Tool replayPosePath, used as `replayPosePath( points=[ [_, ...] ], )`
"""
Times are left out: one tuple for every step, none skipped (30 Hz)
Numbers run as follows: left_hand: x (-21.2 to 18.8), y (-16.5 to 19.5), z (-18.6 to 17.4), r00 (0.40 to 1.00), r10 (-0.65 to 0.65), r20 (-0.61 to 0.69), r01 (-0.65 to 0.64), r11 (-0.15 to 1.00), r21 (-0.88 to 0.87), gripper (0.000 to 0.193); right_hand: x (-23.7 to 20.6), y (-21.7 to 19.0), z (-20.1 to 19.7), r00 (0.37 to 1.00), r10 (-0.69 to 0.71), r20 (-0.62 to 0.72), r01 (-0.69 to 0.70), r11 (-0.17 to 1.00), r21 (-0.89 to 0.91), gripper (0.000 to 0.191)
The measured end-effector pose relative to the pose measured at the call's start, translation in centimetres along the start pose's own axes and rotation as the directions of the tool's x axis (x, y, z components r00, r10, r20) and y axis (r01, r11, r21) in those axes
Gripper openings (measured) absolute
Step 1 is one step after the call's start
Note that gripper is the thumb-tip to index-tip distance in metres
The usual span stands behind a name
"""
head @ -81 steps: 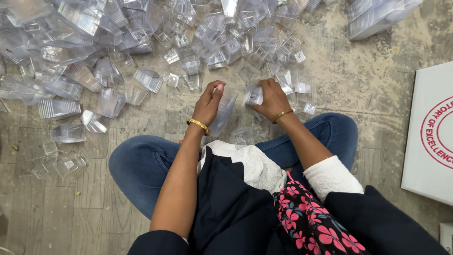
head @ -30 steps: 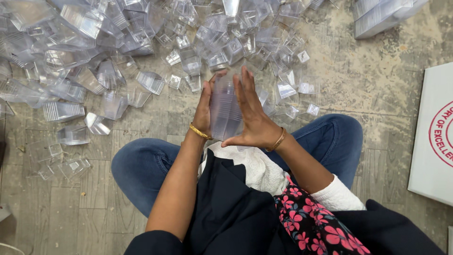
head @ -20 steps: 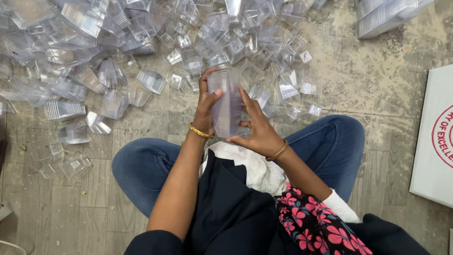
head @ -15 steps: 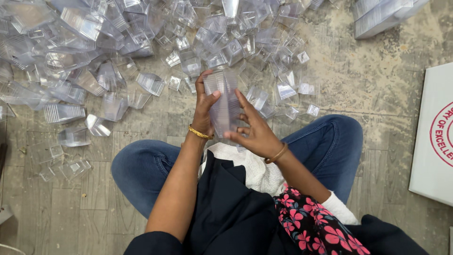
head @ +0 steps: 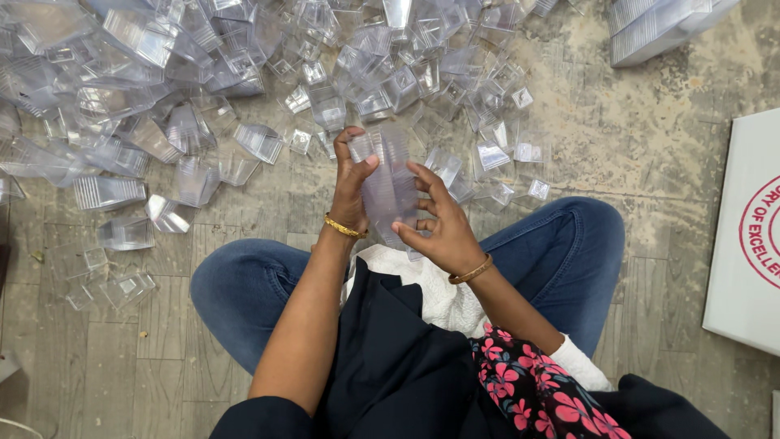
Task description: The person sits on the floor among a large pile of clear plastic cups and stacks loose cups one at a time into nested stacks by hand, placing completed stacks aside and gathering more loose cups from the pile.
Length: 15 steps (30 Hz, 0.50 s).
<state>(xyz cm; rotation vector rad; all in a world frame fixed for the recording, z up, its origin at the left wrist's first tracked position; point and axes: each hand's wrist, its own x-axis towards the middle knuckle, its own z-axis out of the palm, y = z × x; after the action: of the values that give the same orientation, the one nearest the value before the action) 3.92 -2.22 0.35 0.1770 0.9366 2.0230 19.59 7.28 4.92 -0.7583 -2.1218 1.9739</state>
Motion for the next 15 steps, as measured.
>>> replayPosePath(
  points=[
    [-0.02, -0.08, -0.03, 1.000, -0.009, -0.003, 0.009, 1.000, 0.011, 0.063, 0.00, -0.07, 0.03, 1.000, -0.010, 0.000, 0.010, 1.000, 0.007, 0.094],
    [-0.03, -0.17, -0.04, 1.000, -0.018, -0.007, 0.019, 1.000, 0.022, 0.063, 0.02, -0.17, 0.02, 1.000, -0.020, -0.001, 0.020, 1.000, 0.014, 0.094],
    [-0.03, -0.25, -0.08, 1.000, -0.027, -0.009, 0.027, 0.999, 0.033, 0.063, 0.04, -0.25, 0.02, 1.000, -0.031, -0.002, 0.031, 0.999, 0.021, 0.094],
    [-0.01, -0.32, -0.14, 0.999, -0.030, -0.011, 0.031, 0.999, 0.034, 0.062, 0.04, -0.34, 0.00, 0.999, -0.038, -0.003, 0.038, 0.999, 0.015, 0.093],
    [-0.03, -0.36, -0.25, 0.999, -0.035, -0.013, 0.035, 0.999, 0.033, 0.062, 0.06, -0.41, -0.03, 0.999, -0.043, -0.004, 0.043, 0.999, 0.009, 0.093],
    [0.00, -0.40, -0.35, 0.999, -0.038, -0.014, 0.039, 0.999, 0.033, 0.062, 0.04, -0.48, -0.07, 0.999, -0.050, -0.005, 0.050, 0.999, 0.002, 0.092],
    [0.05, -0.40, -0.48, 0.999, -0.032, -0.021, 0.032, 0.999, 0.035, 0.062, 0.03, -0.55, -0.11, 0.998, -0.060, 0.002, 0.060, 0.998, 0.005, 0.091],
    [0.11, -0.41, -0.59, 0.999, -0.026, -0.029, 0.027, 0.999, 0.038, 0.062, 0.00, -0.58, -0.16, 0.998, -0.069, 0.008, 0.069, 0.998, 0.008, 0.089],
    [0.14, -0.41, -0.70, 0.999, -0.020, -0.037, 0.022, 0.999, 0.040, 0.062, -0.04, -0.60, -0.17, 0.997, -0.078, 0.015, 0.078, 0.997, 0.010, 0.088],
    [0.23, -0.37, -0.79, 1.000, -0.008, -0.030, 0.009, 0.999, 0.036, 0.061, -0.08, -0.58, -0.21, 0.996, -0.086, 0.021, 0.086, 0.996, 0.005, 0.087],
    [0.26, -0.35, -0.84, 1.000, 0.004, -0.023, -0.003, 1.000, 0.031, 0.060, -0.19, -0.52, -0.20, 0.995, -0.094, 0.026, 0.094, 0.996, -0.001, 0.087],
    [0.29, -0.36, -0.84, 1.000, 0.016, -0.017, -0.015, 1.000, 0.027, 0.060, -0.27, -0.44, -0.25, 0.994, -0.101, 0.033, 0.101, 0.995, -0.006, 0.086],
    [0.28, -0.34, -0.84, 1.000, 0.017, -0.018, -0.017, 0.999, 0.033, 0.060, -0.42, -0.32, -0.28, 0.996, -0.087, 0.037, 0.086, 0.996, 0.017, 0.086],
    [0.25, -0.36, -0.79, 1.000, 0.018, -0.020, -0.017, 0.999, 0.038, 0.060, -0.61, -0.17, -0.40, 0.997, -0.071, 0.042, 0.069, 0.997, 0.040, 0.087],
    [0.19, -0.34, -0.79, 1.000, 0.016, -0.022, -0.015, 0.999, 0.042, 0.060, -0.82, 0.00, -0.59, 0.997, -0.054, 0.046, 0.051, 0.997, 0.063, 0.087]
  ],
)
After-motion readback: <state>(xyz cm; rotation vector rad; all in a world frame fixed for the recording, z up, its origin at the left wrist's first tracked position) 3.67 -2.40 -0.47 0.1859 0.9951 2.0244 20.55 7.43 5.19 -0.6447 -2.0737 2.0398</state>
